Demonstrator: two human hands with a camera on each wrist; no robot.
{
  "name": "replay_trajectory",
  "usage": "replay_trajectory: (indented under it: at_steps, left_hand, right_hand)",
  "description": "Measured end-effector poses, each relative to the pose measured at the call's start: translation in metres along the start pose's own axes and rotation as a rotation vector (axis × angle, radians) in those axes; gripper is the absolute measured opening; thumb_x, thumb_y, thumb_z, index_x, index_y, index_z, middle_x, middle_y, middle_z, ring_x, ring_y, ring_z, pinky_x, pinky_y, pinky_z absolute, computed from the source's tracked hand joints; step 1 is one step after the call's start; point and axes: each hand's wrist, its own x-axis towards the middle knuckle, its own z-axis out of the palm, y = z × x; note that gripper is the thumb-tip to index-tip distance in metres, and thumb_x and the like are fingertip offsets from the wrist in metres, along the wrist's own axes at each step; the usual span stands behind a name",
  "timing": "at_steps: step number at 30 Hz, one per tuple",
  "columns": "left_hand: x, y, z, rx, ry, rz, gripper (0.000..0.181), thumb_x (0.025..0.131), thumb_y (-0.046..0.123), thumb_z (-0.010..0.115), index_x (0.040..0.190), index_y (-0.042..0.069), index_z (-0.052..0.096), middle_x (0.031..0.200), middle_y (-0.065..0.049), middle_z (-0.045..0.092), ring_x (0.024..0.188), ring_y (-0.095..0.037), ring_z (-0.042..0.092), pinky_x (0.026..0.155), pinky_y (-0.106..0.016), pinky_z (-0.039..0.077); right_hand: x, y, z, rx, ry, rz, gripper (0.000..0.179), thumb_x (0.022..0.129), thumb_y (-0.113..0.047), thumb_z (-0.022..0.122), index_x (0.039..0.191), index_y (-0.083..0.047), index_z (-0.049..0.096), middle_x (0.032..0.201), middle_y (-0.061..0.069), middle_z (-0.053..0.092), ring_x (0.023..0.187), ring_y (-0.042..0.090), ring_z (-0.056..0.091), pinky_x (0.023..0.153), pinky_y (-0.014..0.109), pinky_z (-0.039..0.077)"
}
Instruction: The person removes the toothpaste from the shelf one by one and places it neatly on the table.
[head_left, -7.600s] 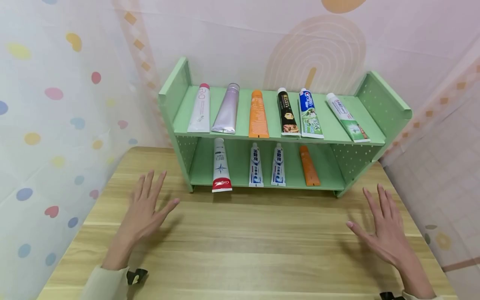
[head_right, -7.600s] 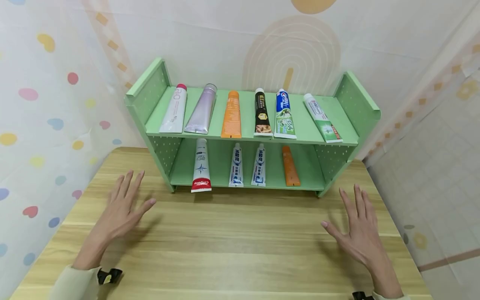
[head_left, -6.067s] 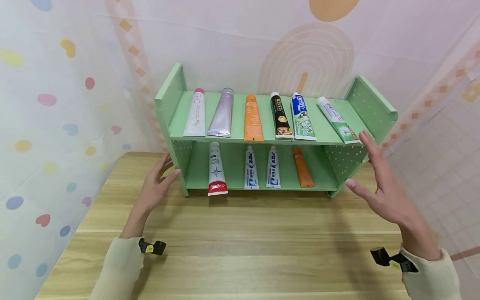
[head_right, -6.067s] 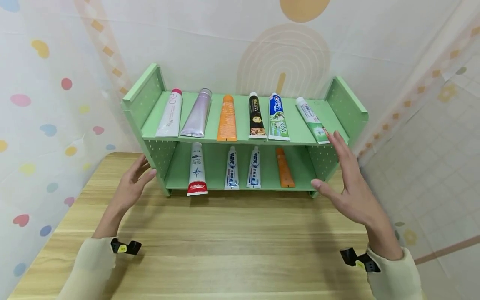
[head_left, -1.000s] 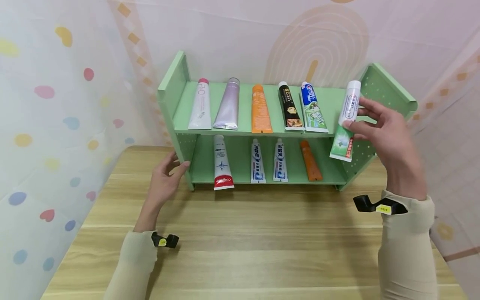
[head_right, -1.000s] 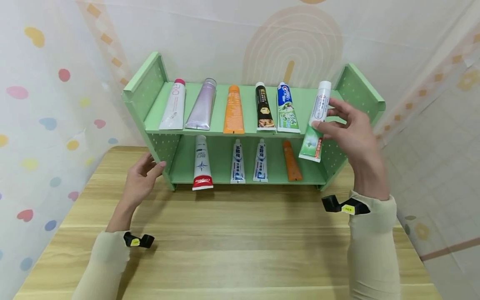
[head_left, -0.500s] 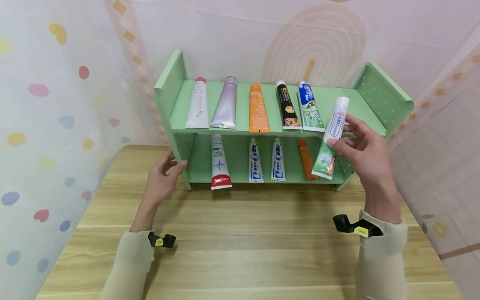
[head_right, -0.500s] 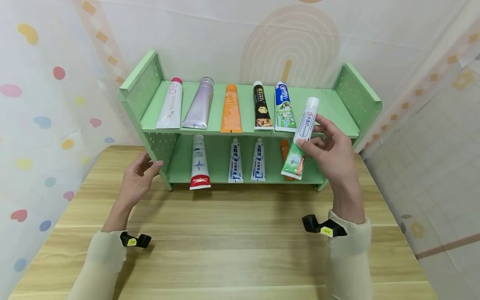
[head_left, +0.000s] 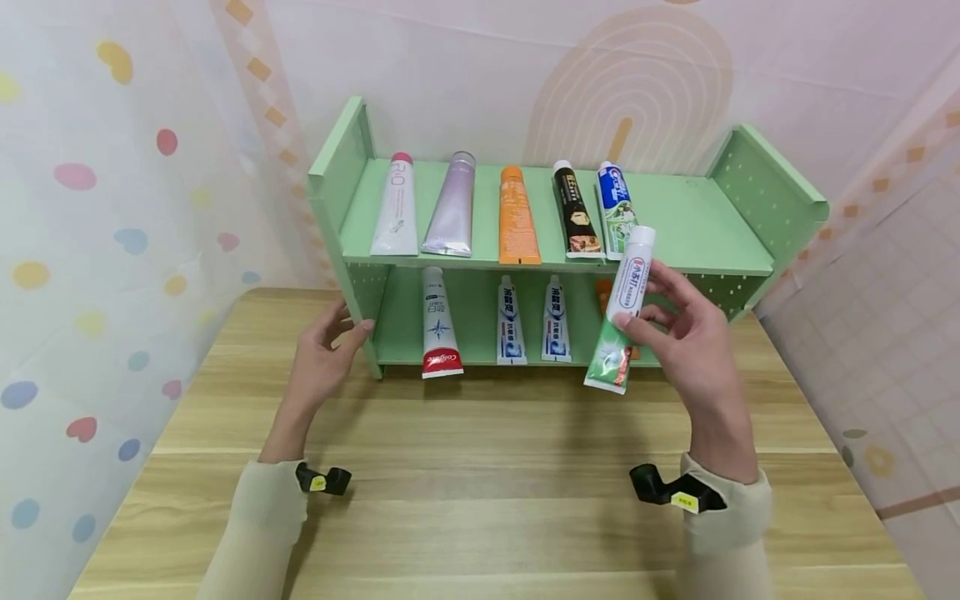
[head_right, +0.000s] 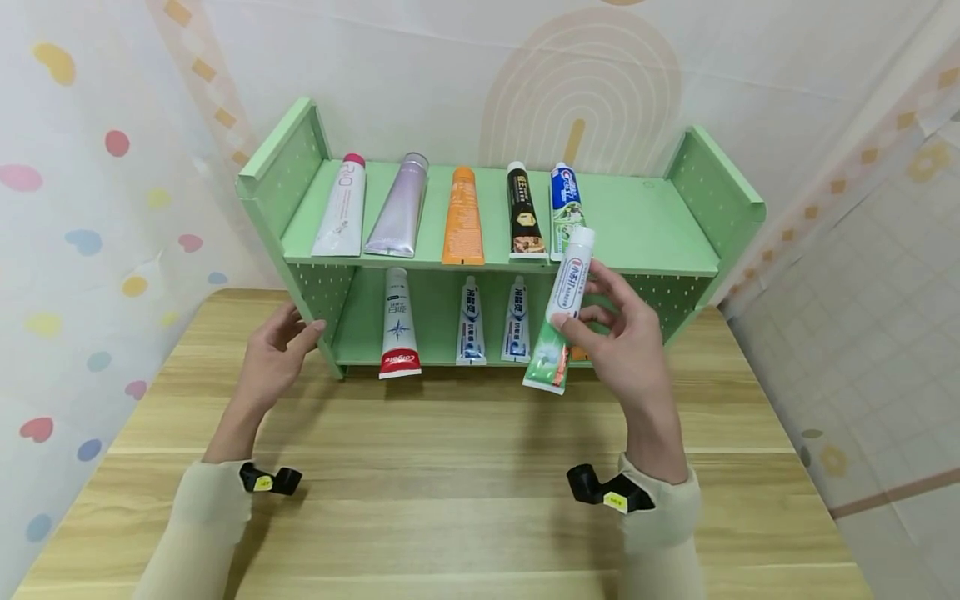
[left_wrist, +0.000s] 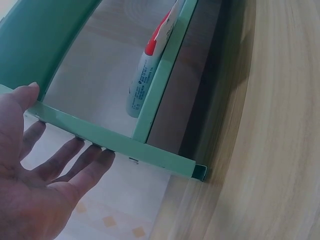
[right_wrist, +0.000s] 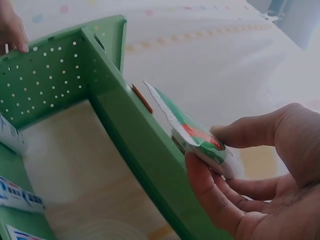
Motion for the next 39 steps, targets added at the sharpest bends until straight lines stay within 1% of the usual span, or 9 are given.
replay_trajectory:
  at_steps: [6,9,15,18,23,28,31,35,39]
  left_hand:
    - [0.0,-0.002,0.0,-0.012,-0.001,0.007,0.059,0.104,0.033,0.062,0.157,0.02,0.042,0.147,-0.014,0.055,0.121,-0.009,0.059,0.088,-0.015,0.055]
    - [0.0,-0.003,0.0,-0.014,-0.003,0.009,0.058,0.104,0.032,0.062,0.157,0.019,0.043,0.146,-0.015,0.055,0.12,-0.009,0.059,0.088,-0.015,0.055]
    - [-0.002,-0.002,-0.001,-0.005,0.003,0.004,0.054,0.104,0.033,0.062,0.155,0.029,0.046,0.147,-0.017,0.054,0.121,-0.006,0.058,0.088,-0.015,0.054]
    - [-0.002,-0.001,-0.001,-0.002,-0.003,0.0,0.053,0.104,0.033,0.061,0.155,0.031,0.045,0.148,-0.017,0.053,0.122,-0.007,0.058,0.089,-0.015,0.054]
    - [-0.001,0.0,-0.001,-0.007,-0.004,-0.004,0.056,0.104,0.033,0.062,0.156,0.023,0.044,0.148,-0.012,0.055,0.123,-0.012,0.058,0.088,-0.015,0.054]
    - [-0.001,0.0,0.0,-0.01,-0.009,0.003,0.058,0.104,0.033,0.062,0.157,0.019,0.043,0.147,-0.015,0.055,0.123,-0.012,0.058,0.088,-0.015,0.054]
    - [-0.001,0.0,0.0,-0.01,-0.012,0.01,0.058,0.104,0.033,0.062,0.157,0.02,0.044,0.146,-0.016,0.056,0.122,-0.011,0.058,0.088,-0.016,0.055]
    - [-0.001,0.0,0.0,-0.007,-0.012,0.002,0.057,0.103,0.034,0.062,0.156,0.024,0.044,0.146,-0.014,0.056,0.122,-0.01,0.058,0.089,-0.017,0.055]
    - [-0.001,0.0,0.0,-0.007,-0.009,-0.009,0.055,0.103,0.035,0.062,0.155,0.028,0.045,0.145,-0.013,0.057,0.122,-0.011,0.058,0.089,-0.017,0.055]
  right_hand:
    - [-0.007,0.007,0.015,-0.014,-0.031,0.027,0.069,0.092,0.004,0.072,0.154,-0.012,0.047,0.122,0.001,0.057,0.09,0.008,0.065,0.074,0.019,0.059]
    - [-0.011,0.011,0.022,0.002,-0.052,0.03,0.07,0.091,0.005,0.072,0.154,-0.012,0.046,0.122,0.002,0.056,0.092,0.009,0.066,0.077,0.02,0.06]
    - [-0.017,0.016,0.034,-0.003,-0.082,0.017,0.072,0.089,0.006,0.074,0.153,-0.011,0.046,0.124,0.003,0.058,0.094,0.012,0.065,0.077,0.02,0.059]
    - [-0.02,0.016,0.041,-0.005,-0.109,0.028,0.073,0.088,0.006,0.074,0.153,-0.011,0.046,0.127,0.004,0.058,0.094,0.014,0.065,0.076,0.02,0.058]
    - [-0.022,0.017,0.051,0.003,-0.163,0.071,0.074,0.088,0.007,0.074,0.153,-0.012,0.045,0.132,0.007,0.054,0.094,0.014,0.065,0.075,0.021,0.059]
    - [-0.023,0.021,0.063,0.02,-0.204,0.106,0.075,0.088,0.008,0.073,0.154,-0.012,0.045,0.134,0.012,0.053,0.094,0.014,0.065,0.077,0.022,0.059]
    - [-0.024,0.025,0.071,0.012,-0.231,0.124,0.075,0.088,0.008,0.074,0.154,-0.011,0.044,0.135,0.015,0.053,0.095,0.017,0.064,0.077,0.022,0.059]
    - [-0.023,0.032,0.083,0.003,-0.262,0.171,0.076,0.087,0.007,0.075,0.153,-0.013,0.045,0.137,0.014,0.053,0.097,0.021,0.063,0.076,0.023,0.058]
    - [-0.023,0.041,0.096,0.026,-0.298,0.211,0.076,0.086,0.007,0.075,0.153,-0.013,0.045,0.135,0.015,0.053,0.096,0.021,0.063,0.076,0.024,0.058]
